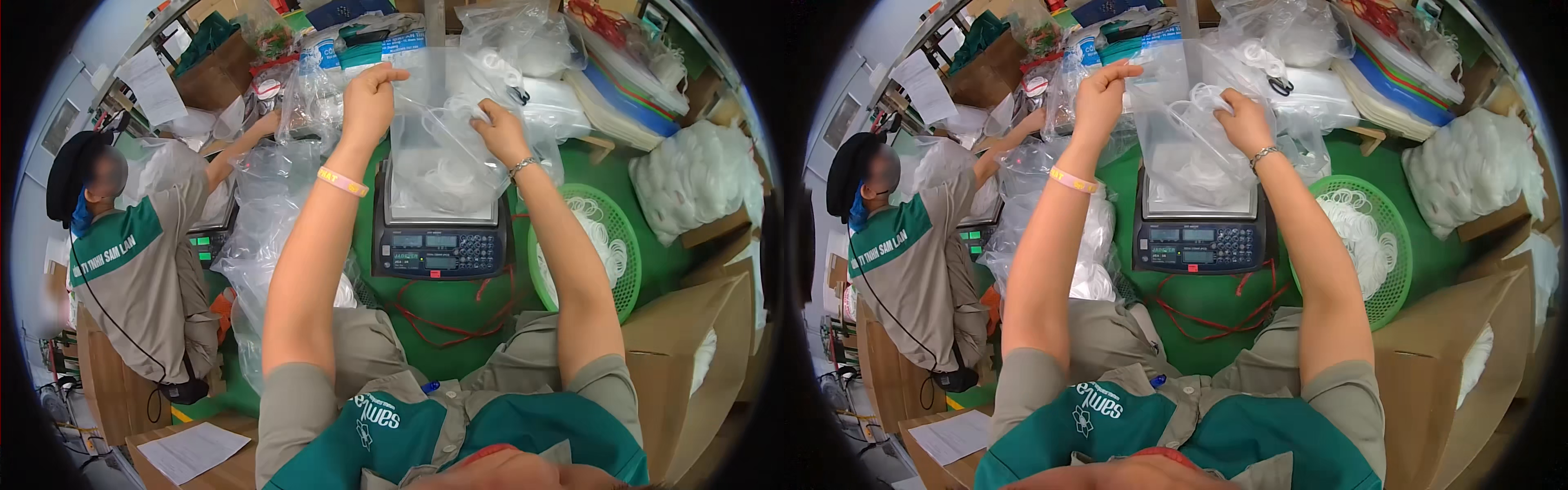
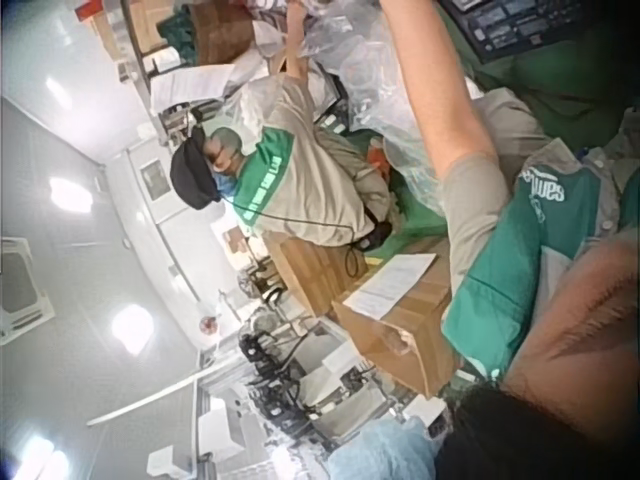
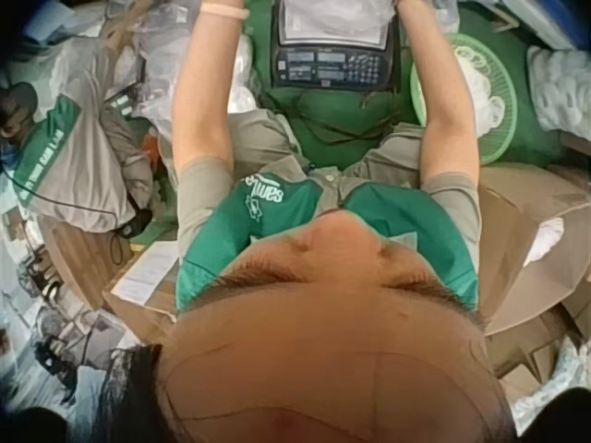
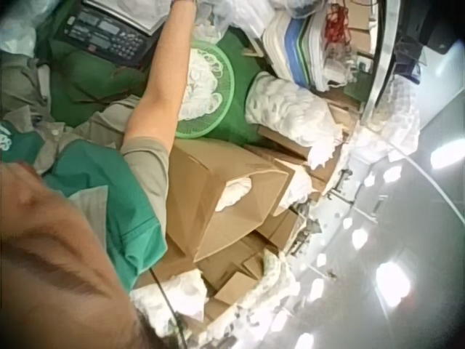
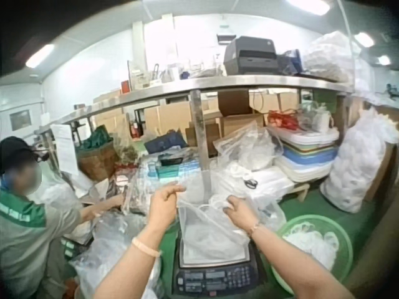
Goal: Weighing white plastic or rubber rings on a digital scale and placing them into clear plastic bags.
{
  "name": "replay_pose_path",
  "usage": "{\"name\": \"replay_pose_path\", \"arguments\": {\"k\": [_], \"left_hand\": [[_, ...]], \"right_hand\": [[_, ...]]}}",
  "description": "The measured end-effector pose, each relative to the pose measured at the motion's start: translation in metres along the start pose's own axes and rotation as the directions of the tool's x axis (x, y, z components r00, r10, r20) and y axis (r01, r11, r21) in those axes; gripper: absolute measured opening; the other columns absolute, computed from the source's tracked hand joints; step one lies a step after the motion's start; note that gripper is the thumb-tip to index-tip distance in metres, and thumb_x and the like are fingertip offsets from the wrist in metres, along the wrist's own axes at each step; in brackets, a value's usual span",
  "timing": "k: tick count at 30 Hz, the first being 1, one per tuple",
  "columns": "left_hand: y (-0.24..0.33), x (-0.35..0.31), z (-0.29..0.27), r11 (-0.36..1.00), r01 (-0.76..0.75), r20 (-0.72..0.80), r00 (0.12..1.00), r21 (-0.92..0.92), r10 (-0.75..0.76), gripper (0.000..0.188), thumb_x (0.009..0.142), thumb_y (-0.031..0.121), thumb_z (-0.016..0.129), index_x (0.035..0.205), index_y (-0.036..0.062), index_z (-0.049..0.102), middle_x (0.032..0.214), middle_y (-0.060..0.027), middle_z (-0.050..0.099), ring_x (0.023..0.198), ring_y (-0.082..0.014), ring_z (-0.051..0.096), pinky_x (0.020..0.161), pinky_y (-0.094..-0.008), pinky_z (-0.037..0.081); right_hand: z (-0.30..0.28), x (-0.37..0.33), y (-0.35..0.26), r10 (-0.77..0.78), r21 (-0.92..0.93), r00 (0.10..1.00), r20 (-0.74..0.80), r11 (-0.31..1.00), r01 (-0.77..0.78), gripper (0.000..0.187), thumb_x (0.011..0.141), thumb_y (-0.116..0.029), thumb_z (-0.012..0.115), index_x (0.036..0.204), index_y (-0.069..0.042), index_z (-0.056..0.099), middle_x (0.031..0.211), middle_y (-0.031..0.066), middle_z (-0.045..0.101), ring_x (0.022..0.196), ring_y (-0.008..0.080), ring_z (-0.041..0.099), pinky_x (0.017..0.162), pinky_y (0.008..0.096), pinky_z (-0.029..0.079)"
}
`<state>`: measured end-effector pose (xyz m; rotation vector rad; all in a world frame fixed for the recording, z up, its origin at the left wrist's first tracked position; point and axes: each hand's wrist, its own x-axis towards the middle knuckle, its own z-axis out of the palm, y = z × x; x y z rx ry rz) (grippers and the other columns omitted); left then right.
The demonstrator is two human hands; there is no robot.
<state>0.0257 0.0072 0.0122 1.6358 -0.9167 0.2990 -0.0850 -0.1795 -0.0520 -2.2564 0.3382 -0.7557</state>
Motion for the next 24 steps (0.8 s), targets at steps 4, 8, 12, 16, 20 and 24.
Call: {"name": "replay_pose_path", "arguments": {"k": [4, 8, 12, 16, 20, 24], "left_hand": [[-0.011, -0.011, 0.019, 0.954, -0.064, 0.014, 0.998, 0.294, 0.062, 0.047, 0.071, 0.014, 0.057, 0.112, -0.0076, 0.047, 0.120, -0.0241, 0.043, 0.105, -0.0309, 0.050, 0.089, -0.0304, 0.038], [-0.025, -0.002, 0.025, 0.990, 0.138, 0.006, 0.990, -0.040, -0.138, 0.055, 0.068, 0.008, 0.055, 0.118, -0.0089, 0.040, 0.128, -0.0226, 0.036, 0.107, -0.0260, 0.049, 0.082, -0.0261, 0.041], [-0.005, 0.016, 0.015, 0.965, 0.176, 0.071, 0.984, -0.194, -0.165, 0.052, 0.068, 0.002, 0.048, 0.119, -0.0066, 0.041, 0.130, -0.0193, 0.035, 0.095, -0.0219, 0.055, 0.077, -0.0253, 0.043], [-0.050, 0.001, 0.023, 0.995, 0.044, 0.145, 0.988, 0.086, -0.056, 0.055, 0.067, 0.009, 0.051, 0.120, -0.0033, 0.042, 0.131, -0.0163, 0.036, 0.077, -0.0190, 0.056, 0.072, -0.0259, 0.043], [-0.039, 0.002, 0.019, 0.991, 0.128, 0.231, 0.966, -0.023, -0.120, 0.057, 0.066, 0.012, 0.053, 0.121, -0.0015, 0.043, 0.132, -0.0126, 0.036, 0.065, -0.0148, 0.054, 0.067, -0.0248, 0.044], [-0.027, 0.001, 0.018, 0.988, 0.144, 0.272, 0.955, -0.059, -0.123, 0.059, 0.066, 0.013, 0.056, 0.124, 0.0091, 0.043, 0.130, -0.0203, 0.034, 0.061, -0.0130, 0.050, 0.066, -0.0256, 0.044]], "right_hand": [[0.009, 0.008, 0.017, -0.101, -0.277, 0.984, 0.149, 0.951, 0.140, 0.024, 0.071, -0.013, 0.058, 0.093, -0.005, 0.056, 0.091, 0.0190, 0.057, 0.086, 0.0335, 0.054, 0.074, 0.0385, 0.043], [0.018, 0.017, 0.022, -0.172, -0.174, 0.983, -0.056, 0.972, 0.161, 0.025, 0.072, -0.013, 0.057, 0.095, -0.003, 0.054, 0.086, 0.0188, 0.057, 0.081, 0.0353, 0.054, 0.070, 0.0372, 0.043], [0.005, 0.030, 0.015, -0.207, -0.121, 0.968, -0.140, 0.974, 0.191, 0.020, 0.072, -0.010, 0.054, 0.091, -0.003, 0.054, 0.084, 0.0202, 0.055, 0.081, 0.0379, 0.053, 0.069, 0.0412, 0.042], [0.026, 0.022, 0.037, -0.090, -0.244, 0.988, 0.124, 0.962, 0.118, 0.022, 0.072, -0.011, 0.054, 0.093, -0.004, 0.056, 0.089, 0.0200, 0.057, 0.085, 0.0359, 0.053, 0.075, 0.0401, 0.043], [0.020, 0.027, 0.033, -0.120, -0.048, 0.986, -0.118, 0.992, 0.115, 0.027, 0.075, -0.017, 0.056, 0.099, -0.003, 0.054, 0.086, 0.0215, 0.058, 0.081, 0.0355, 0.055, 0.070, 0.0373, 0.044], [0.011, 0.032, 0.029, 0.038, 0.122, 0.995, -0.096, 0.992, -0.026, 0.023, 0.079, -0.018, 0.059, 0.091, 0.000, 0.053, 0.073, 0.0060, 0.057, 0.066, 0.0084, 0.049, 0.061, 0.0219, 0.041]]}}
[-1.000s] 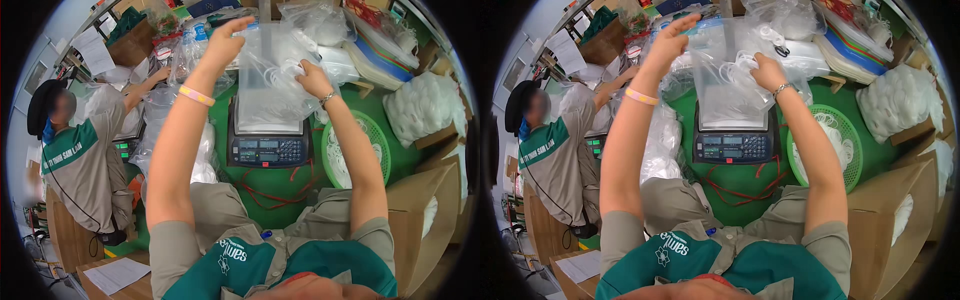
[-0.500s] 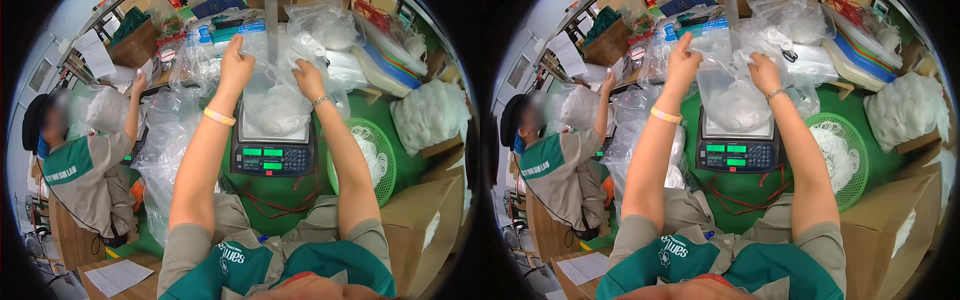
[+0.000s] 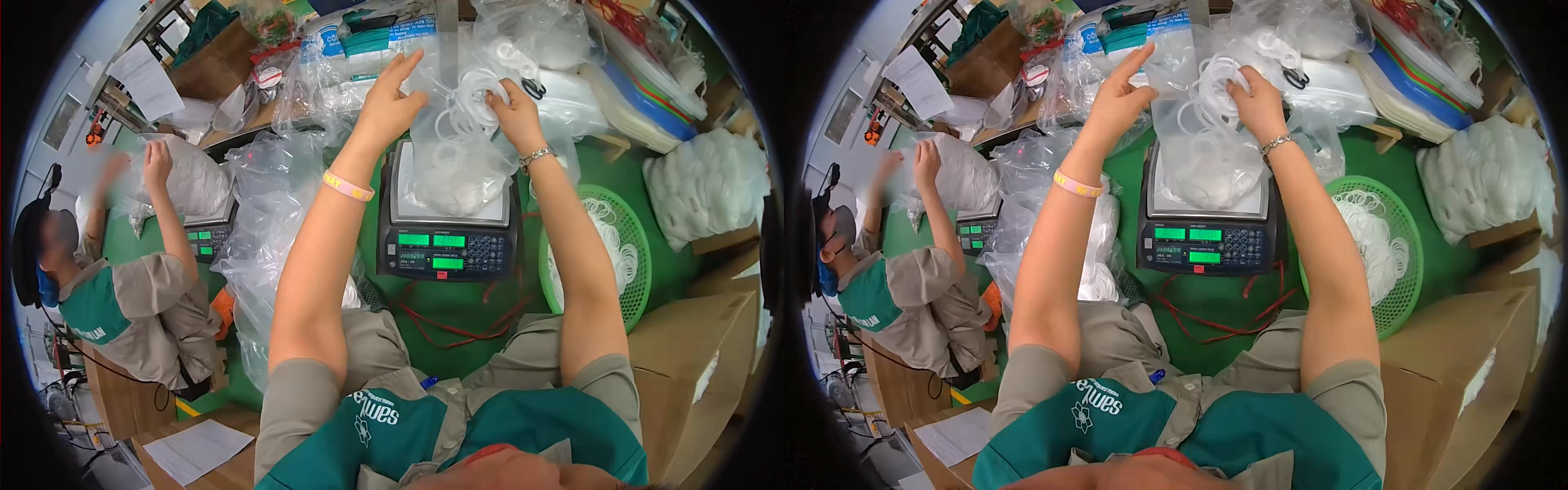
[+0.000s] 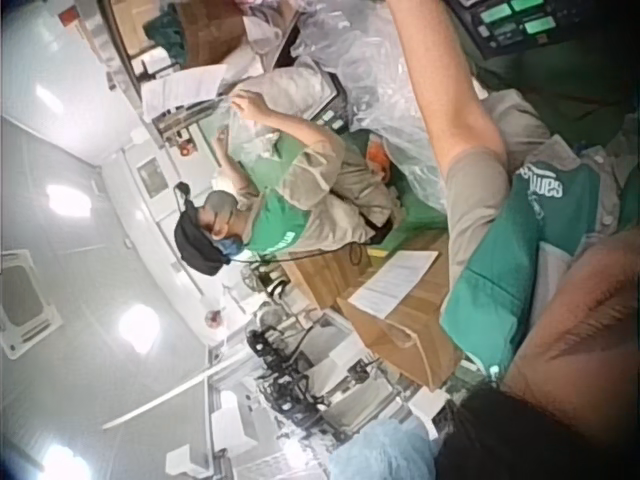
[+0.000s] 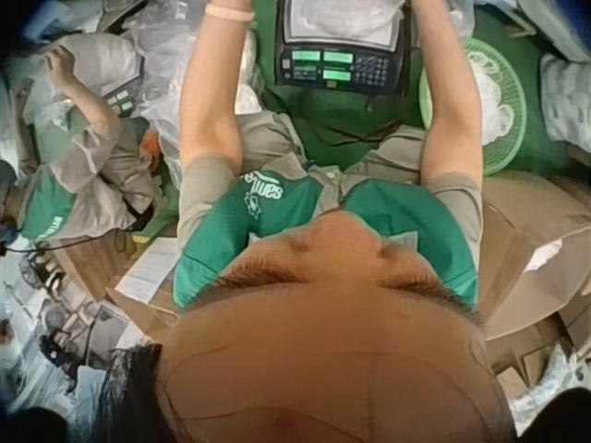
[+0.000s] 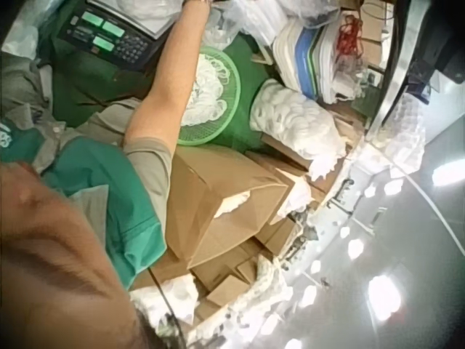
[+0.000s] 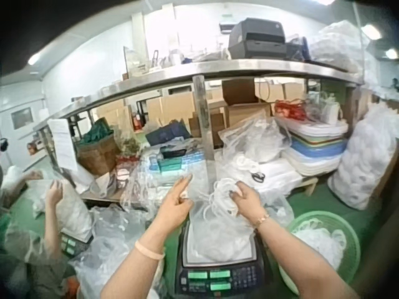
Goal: Weighing white plastic or rubber rings on a digital scale and placing them into clear plastic bags.
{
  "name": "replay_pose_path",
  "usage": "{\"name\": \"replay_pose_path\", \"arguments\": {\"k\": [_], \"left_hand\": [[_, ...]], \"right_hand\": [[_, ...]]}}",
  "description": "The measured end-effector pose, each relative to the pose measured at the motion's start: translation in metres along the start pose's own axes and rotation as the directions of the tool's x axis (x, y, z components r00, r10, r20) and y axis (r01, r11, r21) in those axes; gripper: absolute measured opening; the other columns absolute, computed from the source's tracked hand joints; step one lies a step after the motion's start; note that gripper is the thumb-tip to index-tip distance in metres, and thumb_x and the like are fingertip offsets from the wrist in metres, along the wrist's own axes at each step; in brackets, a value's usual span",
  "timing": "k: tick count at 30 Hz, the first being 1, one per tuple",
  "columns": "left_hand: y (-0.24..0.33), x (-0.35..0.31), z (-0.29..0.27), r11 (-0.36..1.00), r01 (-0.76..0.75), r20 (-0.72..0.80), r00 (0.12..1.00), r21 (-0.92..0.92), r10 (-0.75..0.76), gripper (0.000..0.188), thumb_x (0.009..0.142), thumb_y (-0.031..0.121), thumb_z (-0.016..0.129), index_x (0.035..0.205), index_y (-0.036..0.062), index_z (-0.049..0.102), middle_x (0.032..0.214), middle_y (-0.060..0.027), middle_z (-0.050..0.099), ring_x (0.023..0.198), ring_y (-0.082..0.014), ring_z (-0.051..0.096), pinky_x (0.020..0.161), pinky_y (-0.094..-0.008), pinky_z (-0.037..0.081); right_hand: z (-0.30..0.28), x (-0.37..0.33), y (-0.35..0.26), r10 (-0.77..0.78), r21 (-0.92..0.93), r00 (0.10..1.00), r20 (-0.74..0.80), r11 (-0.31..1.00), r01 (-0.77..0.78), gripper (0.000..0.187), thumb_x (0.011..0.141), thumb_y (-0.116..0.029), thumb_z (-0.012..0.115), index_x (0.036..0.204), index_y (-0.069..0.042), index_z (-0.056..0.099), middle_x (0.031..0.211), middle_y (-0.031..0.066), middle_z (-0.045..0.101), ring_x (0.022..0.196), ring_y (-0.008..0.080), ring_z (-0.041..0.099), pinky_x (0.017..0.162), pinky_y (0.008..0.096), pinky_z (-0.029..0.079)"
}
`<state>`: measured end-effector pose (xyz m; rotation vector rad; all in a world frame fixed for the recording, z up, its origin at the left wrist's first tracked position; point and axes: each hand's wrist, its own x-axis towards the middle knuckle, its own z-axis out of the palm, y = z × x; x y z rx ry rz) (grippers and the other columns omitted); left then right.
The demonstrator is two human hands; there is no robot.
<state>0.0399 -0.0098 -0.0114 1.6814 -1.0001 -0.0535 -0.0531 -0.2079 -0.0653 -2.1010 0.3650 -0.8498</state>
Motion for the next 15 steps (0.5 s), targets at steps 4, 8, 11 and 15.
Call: {"name": "replay_pose_path", "arguments": {"k": [4, 8, 11, 15], "left_hand": [[-0.006, 0.002, -0.006, 0.988, -0.098, -0.047, 0.993, 0.118, 0.104, 0.066, 0.067, 0.010, 0.061, 0.129, 0.0123, 0.038, 0.123, -0.0098, 0.044, 0.053, -0.0037, 0.035, 0.053, -0.0183, 0.037], [0.007, 0.002, -0.005, 0.979, -0.077, -0.063, 0.994, 0.187, 0.090, 0.070, 0.066, 0.020, 0.062, 0.128, 0.0046, 0.034, 0.127, -0.0238, 0.035, 0.117, -0.0282, 0.037, 0.093, -0.0278, 0.032], [0.023, 0.001, 0.000, 0.965, -0.091, -0.134, 0.983, 0.245, 0.127, 0.066, 0.066, 0.015, 0.060, 0.126, 0.0028, 0.036, 0.115, -0.0190, 0.047, 0.080, -0.0181, 0.051, 0.069, -0.0260, 0.042], [0.032, 0.000, 0.001, 0.999, -0.011, -0.114, 0.993, 0.039, 0.015, 0.061, 0.069, 0.010, 0.059, 0.125, -0.0008, 0.036, 0.110, -0.0152, 0.050, 0.059, -0.0128, 0.045, 0.055, -0.0244, 0.040]], "right_hand": [[0.000, -0.004, -0.017, 0.008, 0.000, 0.996, -0.084, 1.000, -0.008, 0.024, 0.078, -0.019, 0.060, 0.092, 0.000, 0.053, 0.076, 0.0078, 0.059, 0.068, 0.0118, 0.051, 0.064, 0.0244, 0.042], [-0.002, 0.001, -0.008, -0.045, 0.063, 0.997, -0.069, 0.997, 0.050, 0.015, 0.080, -0.016, 0.058, 0.085, -0.002, 0.055, 0.073, 0.0013, 0.058, 0.065, 0.0072, 0.048, 0.060, 0.0225, 0.040], [-0.003, -0.001, -0.008, -0.012, 0.117, 0.998, -0.058, 0.993, 0.018, 0.015, 0.080, -0.016, 0.058, 0.085, -0.003, 0.055, 0.073, 0.0013, 0.058, 0.065, 0.0069, 0.048, 0.060, 0.0221, 0.040], [-0.001, -0.004, -0.009, 0.003, 0.171, 0.999, -0.042, 0.985, 0.004, 0.014, 0.081, -0.014, 0.057, 0.088, -0.003, 0.055, 0.076, 0.0004, 0.059, 0.068, 0.0061, 0.049, 0.062, 0.0212, 0.041]]}}
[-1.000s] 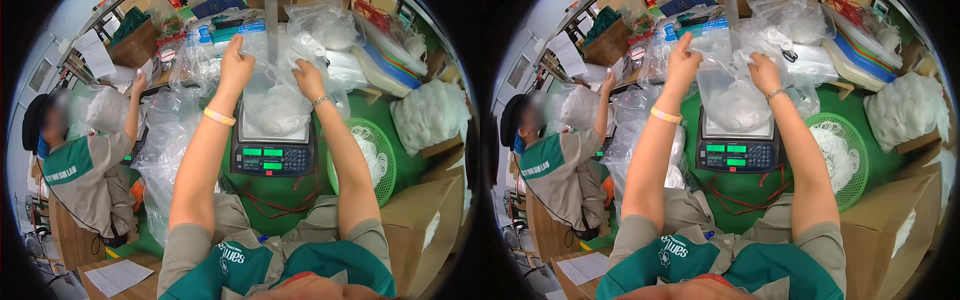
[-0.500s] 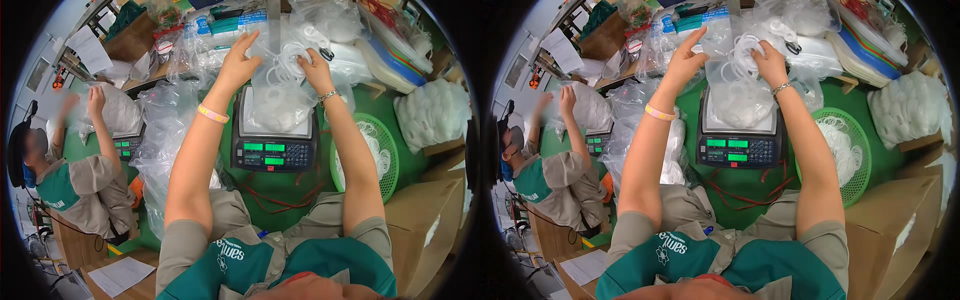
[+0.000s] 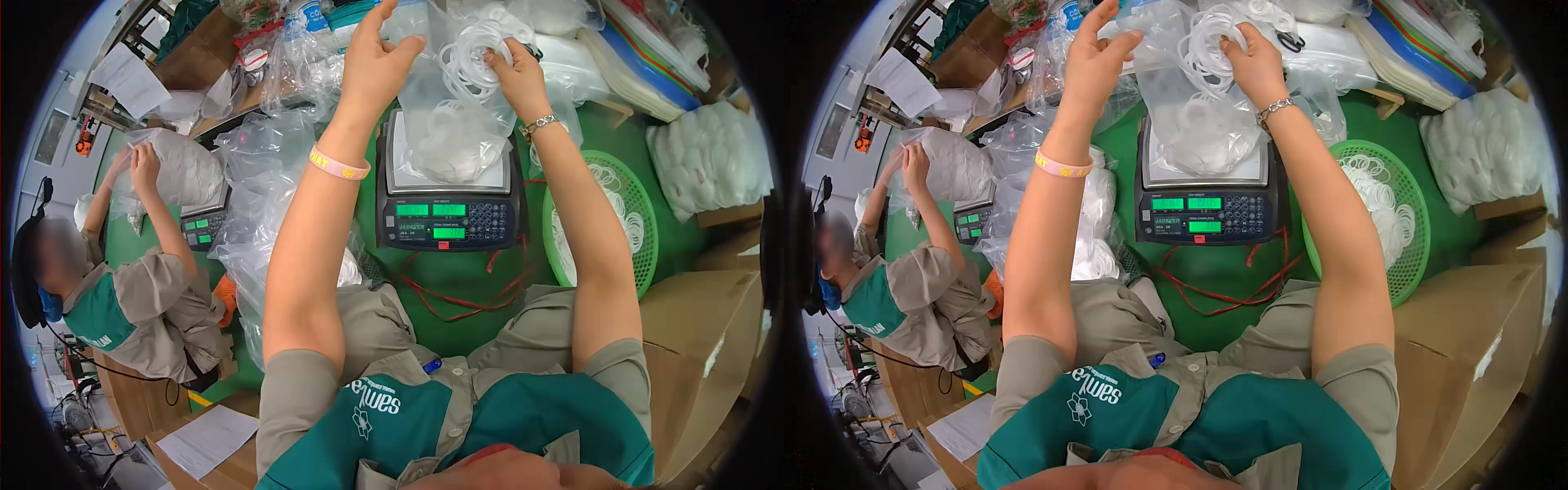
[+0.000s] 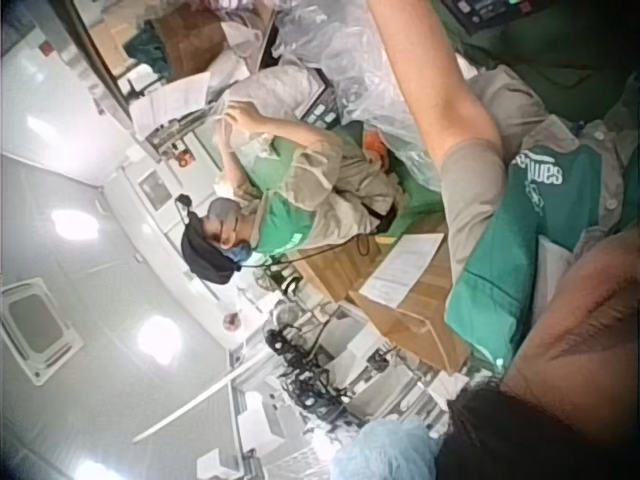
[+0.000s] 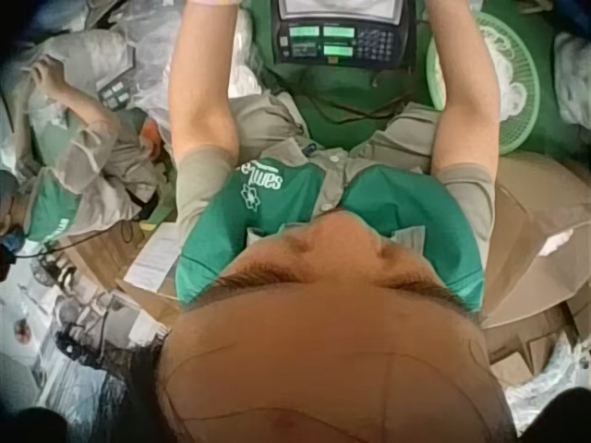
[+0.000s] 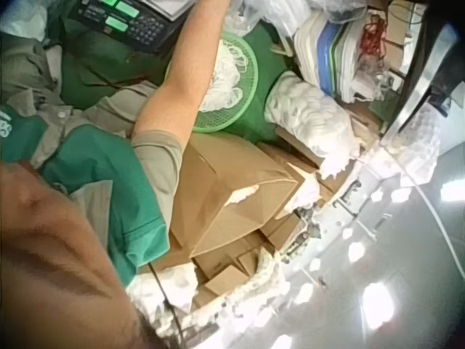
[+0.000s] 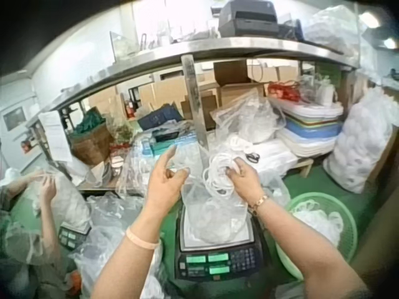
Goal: Weighing white plastic or rubber rings on a digital scale and placing them into clear plastic bags.
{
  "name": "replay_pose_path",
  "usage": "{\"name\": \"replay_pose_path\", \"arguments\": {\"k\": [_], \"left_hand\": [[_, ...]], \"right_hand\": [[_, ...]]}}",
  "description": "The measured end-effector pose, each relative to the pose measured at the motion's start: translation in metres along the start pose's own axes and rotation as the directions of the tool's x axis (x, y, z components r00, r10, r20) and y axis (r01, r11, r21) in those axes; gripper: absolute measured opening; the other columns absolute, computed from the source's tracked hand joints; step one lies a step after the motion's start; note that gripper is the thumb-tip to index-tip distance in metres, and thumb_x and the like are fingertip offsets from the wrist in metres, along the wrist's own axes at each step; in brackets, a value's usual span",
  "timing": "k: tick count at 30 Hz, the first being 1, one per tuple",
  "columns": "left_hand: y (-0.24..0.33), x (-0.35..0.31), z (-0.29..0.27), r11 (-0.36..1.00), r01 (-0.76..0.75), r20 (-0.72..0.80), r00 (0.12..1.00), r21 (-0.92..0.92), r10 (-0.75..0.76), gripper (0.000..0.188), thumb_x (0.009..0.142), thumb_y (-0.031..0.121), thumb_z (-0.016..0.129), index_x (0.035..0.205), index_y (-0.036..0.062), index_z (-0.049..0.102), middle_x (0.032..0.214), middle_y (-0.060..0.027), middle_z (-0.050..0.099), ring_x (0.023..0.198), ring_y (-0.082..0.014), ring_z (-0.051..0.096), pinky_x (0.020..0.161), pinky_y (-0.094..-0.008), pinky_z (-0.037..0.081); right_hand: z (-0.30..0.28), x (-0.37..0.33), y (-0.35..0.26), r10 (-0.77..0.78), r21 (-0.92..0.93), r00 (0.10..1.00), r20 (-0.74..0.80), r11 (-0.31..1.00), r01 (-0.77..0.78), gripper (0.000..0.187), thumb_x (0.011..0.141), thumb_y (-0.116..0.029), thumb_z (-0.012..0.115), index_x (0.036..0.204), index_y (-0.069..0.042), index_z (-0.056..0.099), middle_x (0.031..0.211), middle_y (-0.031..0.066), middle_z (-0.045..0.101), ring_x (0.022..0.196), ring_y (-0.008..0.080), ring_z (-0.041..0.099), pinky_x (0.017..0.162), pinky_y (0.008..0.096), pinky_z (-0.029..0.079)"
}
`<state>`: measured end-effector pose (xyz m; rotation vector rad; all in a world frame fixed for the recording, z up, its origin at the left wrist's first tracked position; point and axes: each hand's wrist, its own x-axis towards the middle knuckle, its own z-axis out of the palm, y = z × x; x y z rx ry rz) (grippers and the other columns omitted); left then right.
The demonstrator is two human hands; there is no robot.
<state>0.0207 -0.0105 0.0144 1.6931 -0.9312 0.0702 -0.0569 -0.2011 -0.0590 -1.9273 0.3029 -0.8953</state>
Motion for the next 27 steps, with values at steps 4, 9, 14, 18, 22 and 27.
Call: {"name": "replay_pose_path", "arguments": {"k": [4, 9, 14, 18, 22, 27], "left_hand": [[0.008, -0.001, 0.018, 0.903, -0.023, -0.027, 1.000, -0.428, 0.013, 0.059, 0.073, 0.004, 0.057, 0.126, -0.0037, 0.032, 0.121, -0.0149, 0.043, 0.078, -0.0126, 0.053, 0.067, -0.0234, 0.045], [-0.006, -0.006, 0.038, 0.966, 0.008, -0.018, 1.000, -0.258, -0.013, 0.089, 0.063, 0.026, 0.069, 0.131, -0.0037, 0.020, 0.130, -0.0280, 0.028, 0.121, -0.0323, 0.032, 0.097, -0.0297, 0.029], [0.000, -0.011, 0.060, 0.877, 0.040, -0.042, 0.997, -0.478, -0.069, 0.099, 0.060, 0.025, 0.076, 0.128, -0.0081, 0.012, 0.125, -0.0246, 0.034, 0.115, -0.0283, 0.039, 0.095, -0.0321, 0.032], [0.020, -0.014, 0.061, 0.491, 0.197, 0.169, 0.980, -0.849, -0.100, 0.030, 0.074, 0.007, 0.063, 0.101, 0.0026, 0.051, 0.097, -0.0060, 0.058, 0.085, -0.0155, 0.058, 0.071, -0.0282, 0.047], [0.022, -0.015, 0.053, 0.429, 0.221, 0.128, 0.963, -0.876, -0.235, 0.031, 0.070, -0.002, 0.061, 0.098, -0.0005, 0.050, 0.091, -0.0077, 0.059, 0.081, -0.0176, 0.059, 0.070, -0.0276, 0.048], [0.011, -0.009, 0.046, 0.761, -0.060, -0.159, 0.986, -0.646, -0.057, 0.020, 0.071, -0.001, 0.054, 0.091, -0.0004, 0.051, 0.086, -0.0080, 0.059, 0.074, -0.0133, 0.057, 0.068, -0.0254, 0.047]], "right_hand": [[-0.005, 0.003, 0.002, -0.012, 0.116, 0.999, -0.041, 0.993, 0.017, 0.014, 0.081, -0.010, 0.057, 0.092, -0.002, 0.055, 0.084, 0.0008, 0.059, 0.073, 0.0062, 0.051, 0.065, 0.0212, 0.042], [-0.006, -0.001, -0.019, 0.067, 0.608, 0.993, -0.092, 0.794, 0.003, 0.014, 0.079, -0.007, 0.057, 0.093, -0.003, 0.054, 0.083, 0.0040, 0.060, 0.071, 0.0071, 0.054, 0.064, 0.0215, 0.043], [-0.007, -0.012, -0.068, 0.041, 0.754, 0.999, 0.003, 0.656, -0.030, 0.017, 0.082, -0.009, 0.056, 0.097, -0.005, 0.050, 0.092, 0.0024, 0.059, 0.084, 0.0108, 0.056, 0.070, 0.0249, 0.046], [0.000, -0.019, -0.066, -0.001, 0.768, 0.999, 0.044, 0.639, -0.033, 0.023, 0.083, -0.009, 0.054, 0.105, -0.005, 0.047, 0.098, 0.0035, 0.057, 0.088, 0.0108, 0.055, 0.073, 0.0248, 0.046], [-0.001, -0.023, -0.077, -0.012, 0.609, 0.993, 0.115, 0.791, -0.061, 0.025, 0.085, -0.013, 0.050, 0.109, -0.005, 0.045, 0.102, 0.0024, 0.054, 0.092, 0.0083, 0.051, 0.080, 0.0226, 0.041], [-0.001, -0.023, -0.091, -0.111, 0.338, 0.975, 0.192, 0.940, 0.041, 0.031, 0.085, -0.020, 0.051, 0.110, -0.004, 0.041, 0.085, -0.0001, 0.054, 0.070, 0.0042, 0.049, 0.052, 0.0187, 0.042]]}}
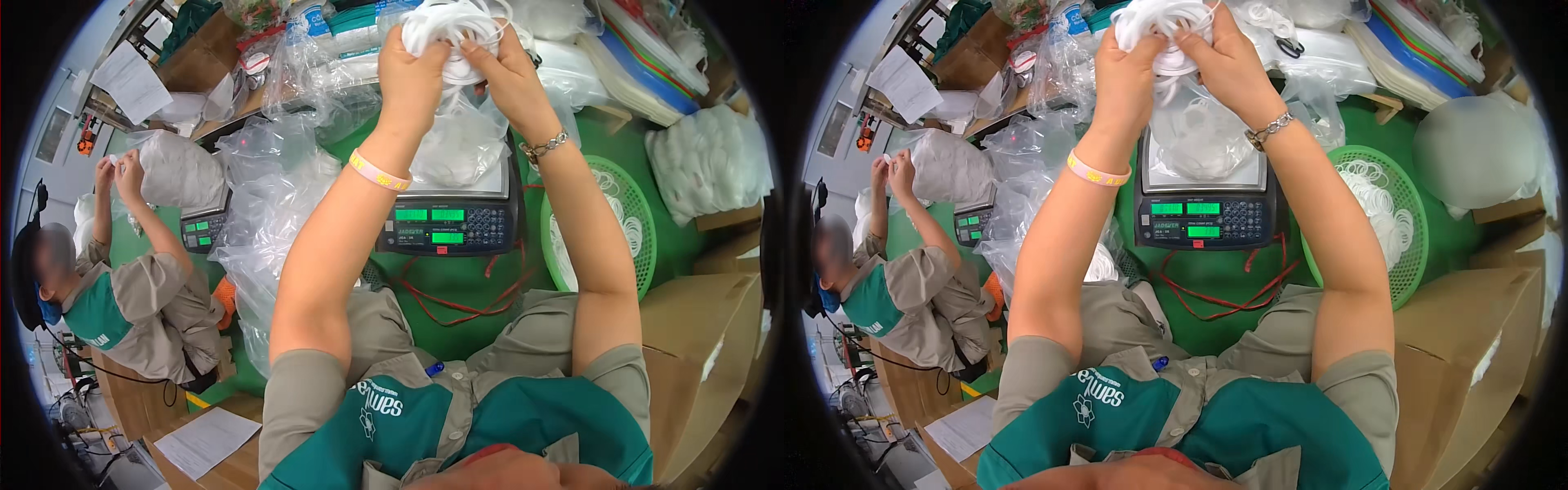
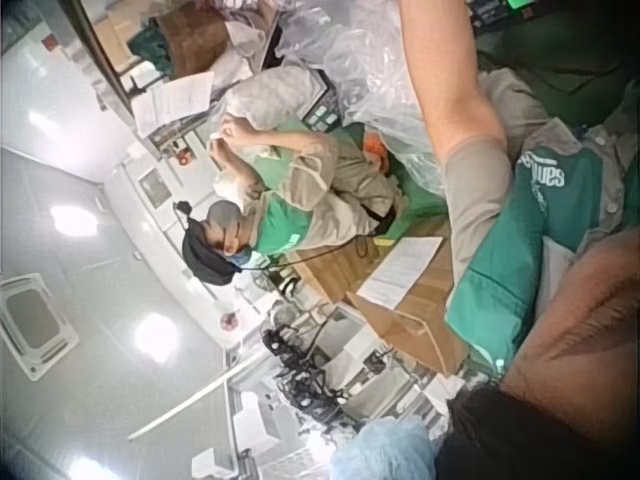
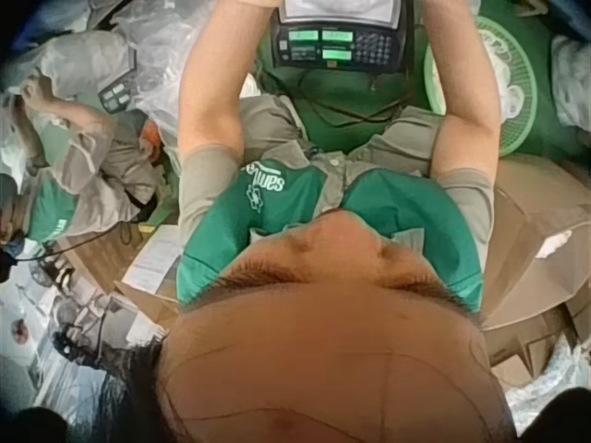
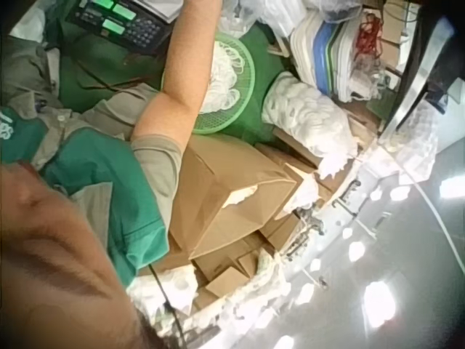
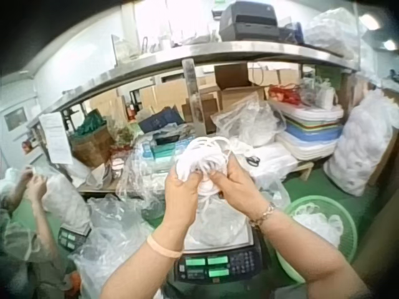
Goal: Weighing white plastic or rubber rings on a digital scale and placing them into clear plastic bags.
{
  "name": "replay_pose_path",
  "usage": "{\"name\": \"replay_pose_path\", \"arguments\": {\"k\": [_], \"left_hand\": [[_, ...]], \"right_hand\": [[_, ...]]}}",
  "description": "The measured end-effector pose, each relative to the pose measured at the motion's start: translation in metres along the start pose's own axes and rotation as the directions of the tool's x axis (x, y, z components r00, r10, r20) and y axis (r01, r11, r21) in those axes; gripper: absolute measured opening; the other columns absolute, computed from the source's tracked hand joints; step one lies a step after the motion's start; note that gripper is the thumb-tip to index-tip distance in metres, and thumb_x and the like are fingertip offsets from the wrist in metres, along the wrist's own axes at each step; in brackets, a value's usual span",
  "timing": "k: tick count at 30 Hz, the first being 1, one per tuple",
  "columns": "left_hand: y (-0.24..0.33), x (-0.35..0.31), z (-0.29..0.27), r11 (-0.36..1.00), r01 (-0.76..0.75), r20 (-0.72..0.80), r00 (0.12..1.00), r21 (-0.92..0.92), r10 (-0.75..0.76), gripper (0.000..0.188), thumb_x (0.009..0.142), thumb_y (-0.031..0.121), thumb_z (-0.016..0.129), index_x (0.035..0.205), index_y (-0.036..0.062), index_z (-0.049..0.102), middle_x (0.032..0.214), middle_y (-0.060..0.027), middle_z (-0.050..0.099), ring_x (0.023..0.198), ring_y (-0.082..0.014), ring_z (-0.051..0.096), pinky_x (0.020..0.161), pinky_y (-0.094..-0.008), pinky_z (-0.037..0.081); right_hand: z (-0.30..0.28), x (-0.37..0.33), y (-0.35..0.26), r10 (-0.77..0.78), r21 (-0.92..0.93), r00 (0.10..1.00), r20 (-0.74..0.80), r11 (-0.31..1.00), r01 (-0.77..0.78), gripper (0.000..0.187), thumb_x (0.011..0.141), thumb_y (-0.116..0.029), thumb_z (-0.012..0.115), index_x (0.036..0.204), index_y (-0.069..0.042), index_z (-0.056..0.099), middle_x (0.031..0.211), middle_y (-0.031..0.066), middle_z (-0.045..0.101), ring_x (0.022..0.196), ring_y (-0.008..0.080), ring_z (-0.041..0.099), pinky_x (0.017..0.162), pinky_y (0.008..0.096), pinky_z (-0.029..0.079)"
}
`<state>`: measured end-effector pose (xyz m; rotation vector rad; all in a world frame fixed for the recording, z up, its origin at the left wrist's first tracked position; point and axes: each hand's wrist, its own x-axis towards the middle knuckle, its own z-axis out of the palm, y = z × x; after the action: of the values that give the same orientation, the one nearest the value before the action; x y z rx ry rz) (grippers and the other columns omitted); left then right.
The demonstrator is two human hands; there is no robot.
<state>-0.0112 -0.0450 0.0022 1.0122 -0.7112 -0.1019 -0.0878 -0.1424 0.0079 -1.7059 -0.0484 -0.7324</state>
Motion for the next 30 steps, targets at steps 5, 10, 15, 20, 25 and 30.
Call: {"name": "replay_pose_path", "arguments": {"k": [5, 10, 15, 20, 25, 30], "left_hand": [[0.008, 0.013, -0.023, 0.976, -0.068, -0.104, 0.993, -0.205, 0.047, 0.023, 0.077, 0.001, 0.055, 0.099, 0.0018, 0.048, 0.091, -0.0069, 0.058, 0.080, -0.0159, 0.058, 0.070, -0.0278, 0.048], [0.029, 0.023, -0.049, 0.972, 0.001, -0.159, 0.986, -0.235, -0.040, 0.024, 0.080, 0.002, 0.053, 0.103, 0.0027, 0.046, 0.094, -0.0086, 0.057, 0.082, -0.0182, 0.058, 0.072, -0.0307, 0.050], [0.022, 0.019, -0.044, 0.967, 0.066, -0.115, 0.989, -0.248, -0.097, 0.024, 0.081, 0.002, 0.051, 0.104, 0.0006, 0.046, 0.093, -0.0093, 0.057, 0.082, -0.0179, 0.058, 0.070, -0.0305, 0.049], [0.020, 0.017, -0.029, 0.964, 0.156, -0.088, 0.980, -0.217, -0.179, 0.023, 0.081, 0.002, 0.051, 0.104, 0.0003, 0.046, 0.094, -0.0080, 0.056, 0.083, -0.0160, 0.056, 0.073, -0.0292, 0.048], [0.030, 0.014, -0.056, 0.969, 0.135, -0.121, 0.979, -0.205, -0.162, 0.024, 0.080, 0.001, 0.052, 0.103, 0.0004, 0.048, 0.093, -0.0077, 0.056, 0.083, -0.0157, 0.056, 0.073, -0.0294, 0.048], [0.037, 0.013, -0.058, 0.976, 0.125, -0.133, 0.980, -0.177, -0.149, 0.025, 0.080, 0.001, 0.053, 0.104, -0.0003, 0.048, 0.095, -0.0082, 0.057, 0.083, -0.0160, 0.057, 0.073, -0.0287, 0.048]], "right_hand": [[0.010, 0.011, 0.009, 0.079, 0.288, 0.988, -0.135, 0.957, -0.037, 0.027, 0.083, -0.012, 0.049, 0.107, -0.003, 0.039, 0.082, 0.0090, 0.056, 0.067, 0.0123, 0.054, 0.059, 0.0267, 0.048], [0.003, 0.035, 0.076, 0.231, -0.072, 0.973, -0.026, 0.970, -0.233, 0.016, 0.079, -0.011, 0.050, 0.093, -0.004, 0.053, 0.087, 0.0100, 0.058, 0.069, 0.0161, 0.057, 0.064, 0.0273, 0.048], [-0.003, 0.000, 0.197, 0.494, -0.743, 0.719, 0.489, 0.668, 0.046, 0.023, 0.077, -0.017, 0.050, 0.098, -0.011, 0.058, 0.101, 0.0123, 0.057, 0.081, 0.0210, 0.057, 0.070, 0.0314, 0.045], [-0.009, -0.049, 0.241, 0.523, -0.946, 0.824, 0.218, 0.322, 0.046, 0.021, 0.076, -0.027, 0.047, 0.086, -0.011, 0.057, 0.092, 0.0142, 0.059, 0.086, 0.0293, 0.058, 0.072, 0.0385, 0.046], [0.016, -0.023, 0.186, 0.463, -0.899, 0.805, 0.372, 0.395, 0.188, 0.022, 0.075, -0.028, 0.047, 0.084, -0.010, 0.058, 0.084, 0.0152, 0.060, 0.082, 0.0284, 0.059, 0.070, 0.0393, 0.046], [-0.008, 0.008, 0.118, 0.580, -0.433, 0.764, 0.281, 0.788, -0.439, 0.008, 0.081, -0.013, 0.047, 0.082, -0.005, 0.047, 0.072, 0.0051, 0.057, 0.059, 0.0079, 0.055, 0.051, 0.0209, 0.047]]}}
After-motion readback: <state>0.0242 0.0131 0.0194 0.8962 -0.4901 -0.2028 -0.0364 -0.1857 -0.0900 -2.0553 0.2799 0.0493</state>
